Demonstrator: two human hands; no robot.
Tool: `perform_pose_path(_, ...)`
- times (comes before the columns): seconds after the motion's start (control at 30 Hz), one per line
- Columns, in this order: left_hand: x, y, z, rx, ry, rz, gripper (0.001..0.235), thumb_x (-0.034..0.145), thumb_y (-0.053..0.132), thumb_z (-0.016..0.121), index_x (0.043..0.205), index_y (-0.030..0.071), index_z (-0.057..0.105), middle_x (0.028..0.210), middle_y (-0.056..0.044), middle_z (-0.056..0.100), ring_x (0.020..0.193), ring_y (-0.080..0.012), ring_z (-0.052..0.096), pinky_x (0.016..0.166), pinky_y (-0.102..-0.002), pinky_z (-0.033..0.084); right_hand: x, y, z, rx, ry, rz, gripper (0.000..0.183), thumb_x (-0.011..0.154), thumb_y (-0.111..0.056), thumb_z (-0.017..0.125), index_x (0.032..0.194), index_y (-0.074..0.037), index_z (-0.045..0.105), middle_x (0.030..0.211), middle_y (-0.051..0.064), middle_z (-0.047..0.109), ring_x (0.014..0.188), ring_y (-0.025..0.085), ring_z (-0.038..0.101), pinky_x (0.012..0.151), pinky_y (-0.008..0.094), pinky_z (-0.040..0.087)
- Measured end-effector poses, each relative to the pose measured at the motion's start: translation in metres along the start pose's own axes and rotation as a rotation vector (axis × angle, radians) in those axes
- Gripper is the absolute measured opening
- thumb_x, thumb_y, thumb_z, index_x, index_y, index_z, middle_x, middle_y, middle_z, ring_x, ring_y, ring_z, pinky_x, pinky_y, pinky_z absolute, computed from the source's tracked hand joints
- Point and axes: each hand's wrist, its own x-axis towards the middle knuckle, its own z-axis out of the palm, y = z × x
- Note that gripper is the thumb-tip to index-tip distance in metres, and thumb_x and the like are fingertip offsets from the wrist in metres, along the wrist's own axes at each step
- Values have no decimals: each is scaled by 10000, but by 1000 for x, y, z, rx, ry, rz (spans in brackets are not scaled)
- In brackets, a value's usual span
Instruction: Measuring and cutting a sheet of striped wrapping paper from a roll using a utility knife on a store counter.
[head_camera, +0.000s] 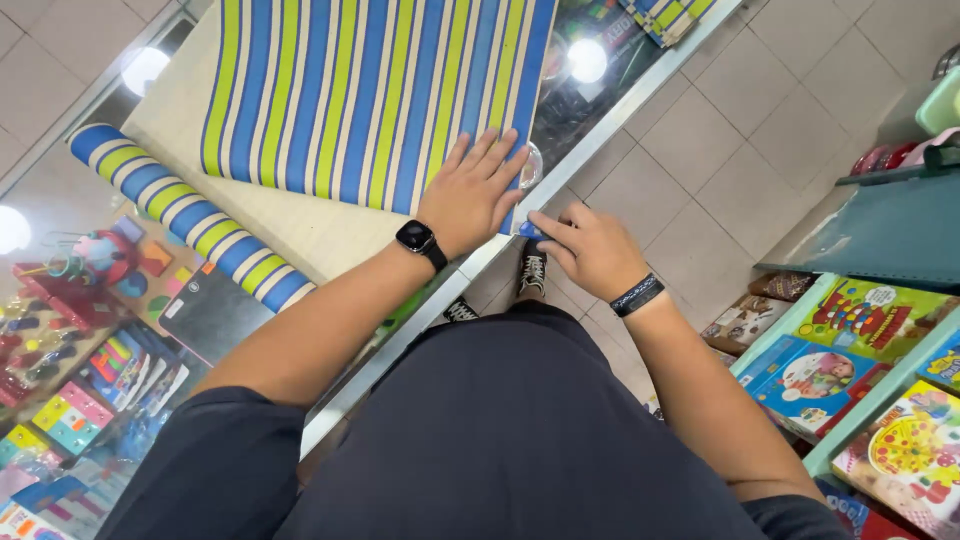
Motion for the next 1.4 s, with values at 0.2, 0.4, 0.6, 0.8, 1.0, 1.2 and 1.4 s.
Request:
perform_pose_path(0.2, 4, 3, -8, -2, -164, -74, 642, 1107, 547, 376, 1635, 182, 352, 1705, -99, 263, 1570, -344, 214, 1271, -563, 101, 1, -2, -8, -4, -26, 12, 407, 1028, -351, 630, 1432, -307, 640, 911, 54, 599, 751, 285, 654, 614, 375, 535)
perform_pose_path(0.4, 4, 5, -12, -1, -170, -85, 656, 1105, 549, 380, 1641, 175, 329, 1705, -116, 263, 1571, -353, 202, 1268, -570, 72, -3, -4, -9, -24, -79, 46, 408, 1024, -402, 624, 1424, -322, 646, 925, 27, 616, 754, 244, 662, 637, 347, 549)
perform_pose_path(0.6, 4, 4, -7, 8, -146, -96, 664, 1096, 557, 384, 1650, 198, 310, 1713, -84, 245, 1573, -341, 196, 1261, -570, 89, -9, 5, 3, -11, -60, 14, 410, 1024, -368, 632, 1427, -291, 648, 925, 26, 632, 774, 231, 670, 648, 325, 556)
perform_pose_path(0.8, 10, 0, -6, 18, -145, -100, 661, 1085, 581, 386, 1643, 234, 312, 1690, -74, 260, 1552, -332, 234, 1226, -561, 192, -11, 5, 6, 49, -49, 14, 405, 1025, -348, 643, 1418, -251, 663, 963, 31, 669, 812, 247, 683, 677, 323, 568)
perform_pose_path(1.0, 17, 1, -8, 92, -194, -102, 706, 1094, 593, 297, 1652, 162, 264, 1646, -75, 255, 1455, -282, 288, 1103, -463, 244, -7, -7, 1, -20, -53, 31, 396, 1020, -380, 641, 1394, -258, 677, 981, -10, 691, 824, 204, 695, 670, 300, 569)
perform_pose_path(1.2, 23, 5, -11, 161, -56, -135, 644, 1098, 507, 401, 1622, 134, 366, 1680, -96, 307, 1540, -329, 305, 1222, -612, 235, -12, -13, 2, 127, -89, 83, 370, 1025, -257, 636, 1389, -191, 641, 889, 1, 555, 711, 247, 542, 483, 416, 433)
perform_pose_path(1.4, 25, 6, -15, 156, -121, -124, 663, 1115, 510, 412, 1642, 121, 306, 1693, -117, 267, 1560, -343, 239, 1243, -631, 164, -9, -14, 0, 172, -89, 85, 345, 1023, -258, 643, 1356, -170, 655, 933, 14, 575, 677, 272, 555, 474, 444, 438)
